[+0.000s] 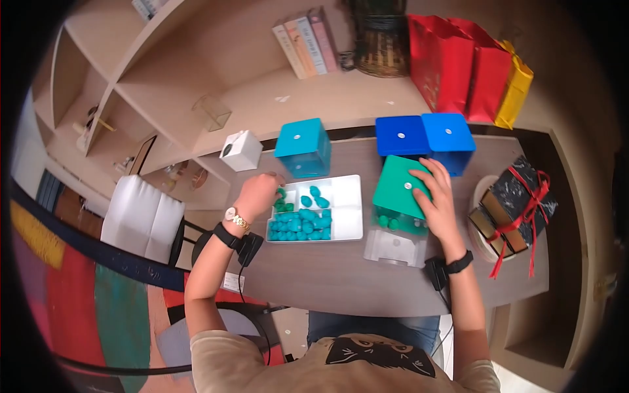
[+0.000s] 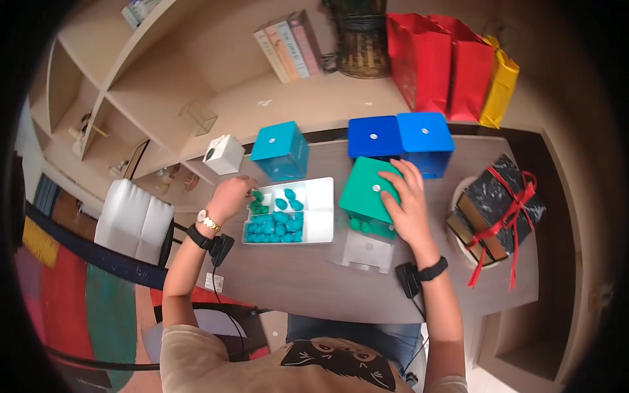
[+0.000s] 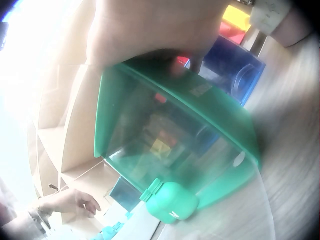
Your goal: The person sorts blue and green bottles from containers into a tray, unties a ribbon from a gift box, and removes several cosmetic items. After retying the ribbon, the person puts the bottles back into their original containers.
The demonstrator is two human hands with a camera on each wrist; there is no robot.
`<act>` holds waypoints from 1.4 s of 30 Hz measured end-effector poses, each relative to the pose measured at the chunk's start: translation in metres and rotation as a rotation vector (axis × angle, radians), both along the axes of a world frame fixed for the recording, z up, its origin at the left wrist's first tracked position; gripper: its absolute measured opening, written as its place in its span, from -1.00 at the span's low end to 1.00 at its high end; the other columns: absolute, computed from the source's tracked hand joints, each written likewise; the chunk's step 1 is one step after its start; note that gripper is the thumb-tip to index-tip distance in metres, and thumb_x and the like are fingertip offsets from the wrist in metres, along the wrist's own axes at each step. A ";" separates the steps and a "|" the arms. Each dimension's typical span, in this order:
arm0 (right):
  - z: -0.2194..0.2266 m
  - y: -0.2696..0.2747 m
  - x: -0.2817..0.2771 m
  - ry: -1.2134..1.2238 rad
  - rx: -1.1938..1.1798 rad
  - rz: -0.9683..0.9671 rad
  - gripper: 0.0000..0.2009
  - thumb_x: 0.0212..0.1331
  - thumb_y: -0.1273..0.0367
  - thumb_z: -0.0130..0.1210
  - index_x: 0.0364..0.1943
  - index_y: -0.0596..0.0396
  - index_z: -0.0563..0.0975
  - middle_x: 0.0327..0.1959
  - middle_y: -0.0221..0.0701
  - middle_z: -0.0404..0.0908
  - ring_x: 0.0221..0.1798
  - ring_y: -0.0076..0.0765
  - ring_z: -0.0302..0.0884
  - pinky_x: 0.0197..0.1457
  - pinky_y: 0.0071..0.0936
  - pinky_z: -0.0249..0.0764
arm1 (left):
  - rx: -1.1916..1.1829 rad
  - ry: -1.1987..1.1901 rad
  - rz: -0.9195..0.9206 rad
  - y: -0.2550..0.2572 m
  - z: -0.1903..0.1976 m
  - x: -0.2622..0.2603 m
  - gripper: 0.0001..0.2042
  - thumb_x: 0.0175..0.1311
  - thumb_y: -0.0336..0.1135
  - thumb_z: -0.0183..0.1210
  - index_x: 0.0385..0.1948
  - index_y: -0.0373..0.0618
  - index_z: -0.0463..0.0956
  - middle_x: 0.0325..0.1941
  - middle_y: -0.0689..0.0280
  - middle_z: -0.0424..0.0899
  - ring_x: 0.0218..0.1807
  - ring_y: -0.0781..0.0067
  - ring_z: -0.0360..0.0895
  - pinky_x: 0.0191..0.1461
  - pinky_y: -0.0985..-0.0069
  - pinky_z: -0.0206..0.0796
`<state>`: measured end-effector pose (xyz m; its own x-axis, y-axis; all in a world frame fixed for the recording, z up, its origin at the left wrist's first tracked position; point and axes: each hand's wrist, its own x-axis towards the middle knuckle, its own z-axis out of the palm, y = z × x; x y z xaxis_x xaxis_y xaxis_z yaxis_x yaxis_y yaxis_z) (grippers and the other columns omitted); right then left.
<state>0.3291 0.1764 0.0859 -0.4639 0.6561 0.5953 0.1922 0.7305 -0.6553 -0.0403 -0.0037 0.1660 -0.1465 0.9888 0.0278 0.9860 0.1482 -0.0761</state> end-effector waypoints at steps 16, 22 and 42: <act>-0.003 0.002 0.002 -0.028 0.020 -0.004 -0.66 0.17 0.44 0.20 0.07 0.07 0.62 0.37 -0.18 0.44 0.51 0.11 0.20 0.54 -0.07 0.16 | 0.073 -0.214 -0.979 0.040 0.001 0.164 -0.84 0.10 -0.42 0.24 -0.30 -0.26 0.63 -0.01 0.18 0.66 0.10 0.19 0.57 0.09 0.29 0.51; -0.003 0.001 0.001 -0.006 0.025 -0.003 -0.66 0.17 0.44 0.21 0.07 0.08 0.61 0.37 -0.18 0.44 0.50 0.11 0.21 0.52 -0.06 0.21 | -0.217 0.097 -0.884 0.054 -0.019 0.194 -0.91 -0.04 -0.45 0.24 -0.49 -0.21 0.70 -0.28 0.17 0.68 -0.11 0.21 0.58 -0.05 0.35 0.52; -0.006 0.001 0.000 0.025 0.033 -0.016 -0.67 0.16 0.39 0.21 0.04 0.08 0.61 0.34 -0.13 0.44 0.50 0.12 0.22 0.50 -0.04 0.23 | -0.260 0.165 -0.808 0.066 -0.053 0.199 -0.78 0.03 -0.44 0.26 -0.34 -0.43 0.69 -0.19 0.01 0.65 -0.11 0.10 0.63 -0.17 0.33 0.58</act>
<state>0.3295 0.1772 0.0801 -0.4382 0.6431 0.6281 0.1881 0.7488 -0.6355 0.1587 0.0625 0.1128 0.5900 0.7661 -0.2550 0.7551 -0.6354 -0.1617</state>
